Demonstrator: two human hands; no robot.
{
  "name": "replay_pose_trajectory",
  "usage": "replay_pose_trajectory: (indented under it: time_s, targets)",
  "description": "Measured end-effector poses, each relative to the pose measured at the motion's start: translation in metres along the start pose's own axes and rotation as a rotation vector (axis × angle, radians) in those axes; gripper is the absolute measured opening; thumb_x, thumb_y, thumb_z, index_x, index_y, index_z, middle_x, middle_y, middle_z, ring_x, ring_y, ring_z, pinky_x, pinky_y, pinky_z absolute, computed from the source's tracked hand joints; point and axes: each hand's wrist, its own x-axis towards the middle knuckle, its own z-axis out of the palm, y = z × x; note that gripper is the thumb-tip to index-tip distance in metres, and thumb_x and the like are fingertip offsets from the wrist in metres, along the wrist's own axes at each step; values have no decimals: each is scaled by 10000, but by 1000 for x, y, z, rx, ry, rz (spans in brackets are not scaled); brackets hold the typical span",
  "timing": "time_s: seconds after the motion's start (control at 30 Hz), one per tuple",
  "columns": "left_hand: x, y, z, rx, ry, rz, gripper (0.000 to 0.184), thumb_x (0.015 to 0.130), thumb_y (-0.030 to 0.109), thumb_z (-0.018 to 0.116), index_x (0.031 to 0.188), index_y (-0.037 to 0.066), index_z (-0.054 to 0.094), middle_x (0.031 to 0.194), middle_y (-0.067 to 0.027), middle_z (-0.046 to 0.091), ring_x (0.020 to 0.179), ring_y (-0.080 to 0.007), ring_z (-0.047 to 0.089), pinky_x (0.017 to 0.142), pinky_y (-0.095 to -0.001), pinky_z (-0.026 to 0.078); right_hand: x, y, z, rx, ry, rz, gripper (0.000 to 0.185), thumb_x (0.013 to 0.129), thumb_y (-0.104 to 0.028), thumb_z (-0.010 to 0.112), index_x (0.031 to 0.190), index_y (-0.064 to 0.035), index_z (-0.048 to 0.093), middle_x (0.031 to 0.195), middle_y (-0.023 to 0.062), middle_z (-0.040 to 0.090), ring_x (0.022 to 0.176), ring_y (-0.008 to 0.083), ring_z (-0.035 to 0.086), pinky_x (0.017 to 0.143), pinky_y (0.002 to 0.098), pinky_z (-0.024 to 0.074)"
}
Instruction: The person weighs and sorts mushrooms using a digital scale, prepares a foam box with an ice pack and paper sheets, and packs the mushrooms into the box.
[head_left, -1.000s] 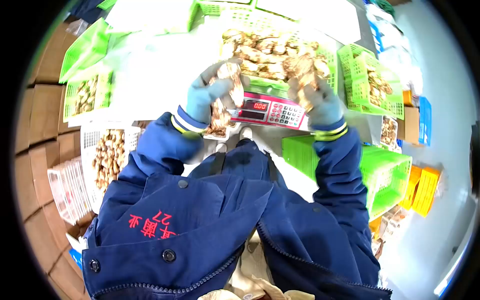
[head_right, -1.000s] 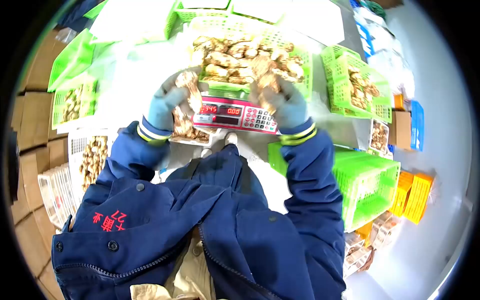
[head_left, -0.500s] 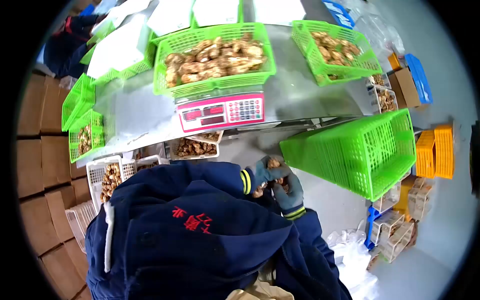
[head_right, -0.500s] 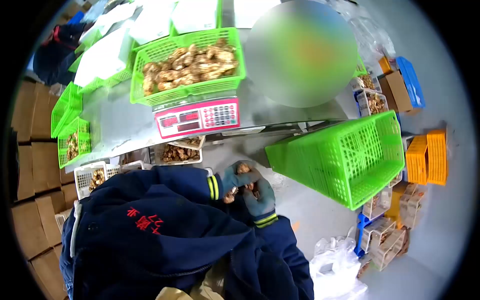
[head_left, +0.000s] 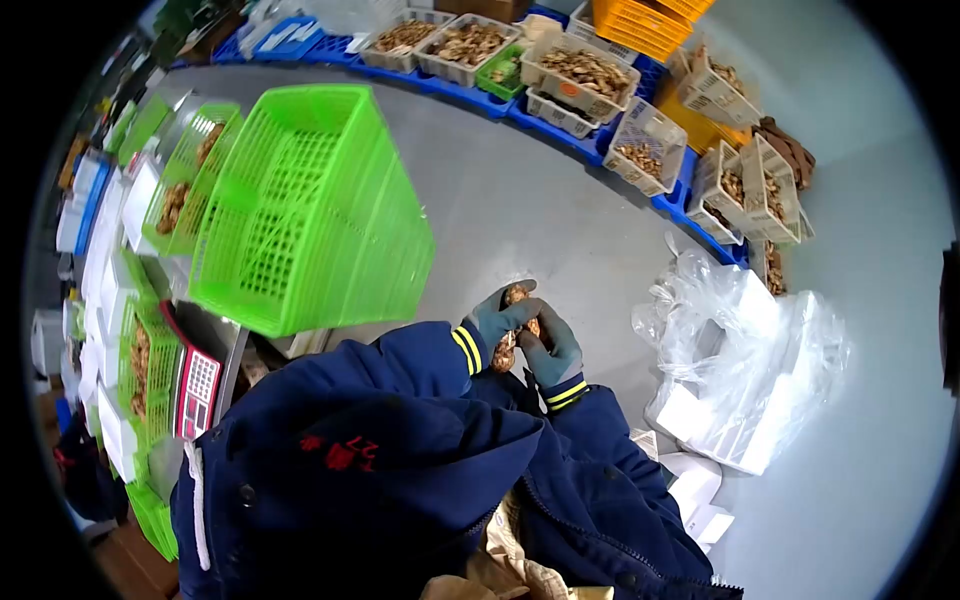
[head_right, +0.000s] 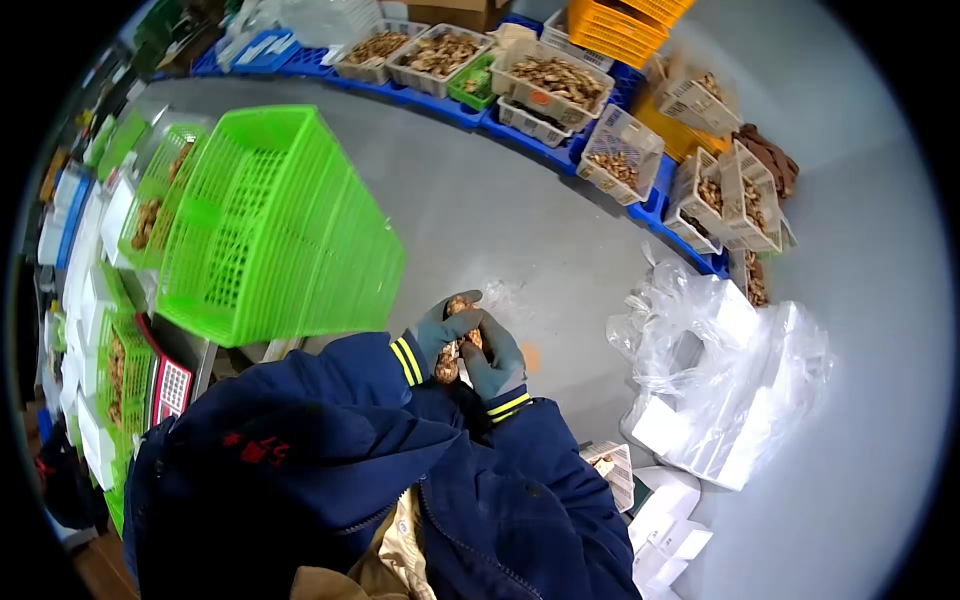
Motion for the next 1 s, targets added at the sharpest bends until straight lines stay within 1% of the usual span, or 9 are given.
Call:
replay_pose_trajectory:
  time_s: [0.17,0.27,0.4,0.6,0.7,0.77,0.83,0.97,1.0]
  targets:
    - [113,16,18,-51,26,2,547,825,162,596,1278,9,331,1036,-150,516,902,-216,558,772,-343,497,71,9,-54,-65,121,-68,512,743,-75,604,1220,-1,436,1149,147,512,1009,203,534,843,291,434]
    - [194,28,-28,-96,134,25,396,820,283,606,1121,68,463,858,-88,567,728,-189,583,645,-314,509,115,4,-77,-204,157,73,569,761,-179,623,1255,2,406,1150,107,519,991,155,515,817,263,425]
    - [294,80,-58,-191,419,-29,293,813,354,600,944,104,519,768,-73,566,636,-190,573,538,-315,498,188,53,-130,-116,118,214,467,770,-107,602,1191,40,464,1070,117,561,938,151,544,834,256,426]
    - [570,125,-173,-168,453,18,223,811,275,602,915,109,494,702,-66,535,598,-202,557,438,-349,449,324,132,-209,104,226,394,359,823,-94,554,1146,55,501,990,120,601,868,133,563,771,231,449]
    - [672,187,-154,-208,463,71,230,801,229,612,939,101,479,649,-91,544,489,-224,528,403,-363,421,379,128,-239,153,295,513,344,820,-94,563,1128,52,516,971,114,610,835,137,571,754,234,458]
    - [762,224,-174,-25,338,81,233,790,191,617,950,78,492,713,-152,592,501,-258,545,427,-386,447,397,129,-257,211,343,546,325,828,-95,549,1120,47,526,936,115,622,807,133,577,741,238,460]
    - [797,268,-125,-184,505,268,240,797,211,602,941,38,519,798,-198,619,577,-302,584,509,-403,502,402,150,-271,308,453,581,298,824,-80,542,1097,40,543,900,106,623,793,130,580,733,240,461]
    - [927,312,-206,-93,595,6,431,854,397,491,1133,69,509,1059,-161,573,994,-309,537,818,-436,460,410,182,-306,77,405,441,256,786,-48,531,1029,25,564,890,67,588,832,143,551,721,259,442]
    - [941,321,-212,130,805,-3,461,881,418,420,1203,91,474,1153,-153,530,1082,-304,483,889,-414,413,418,180,-314,102,408,403,234,787,-49,526,1008,14,572,917,62,582,866,144,543,730,265,435]
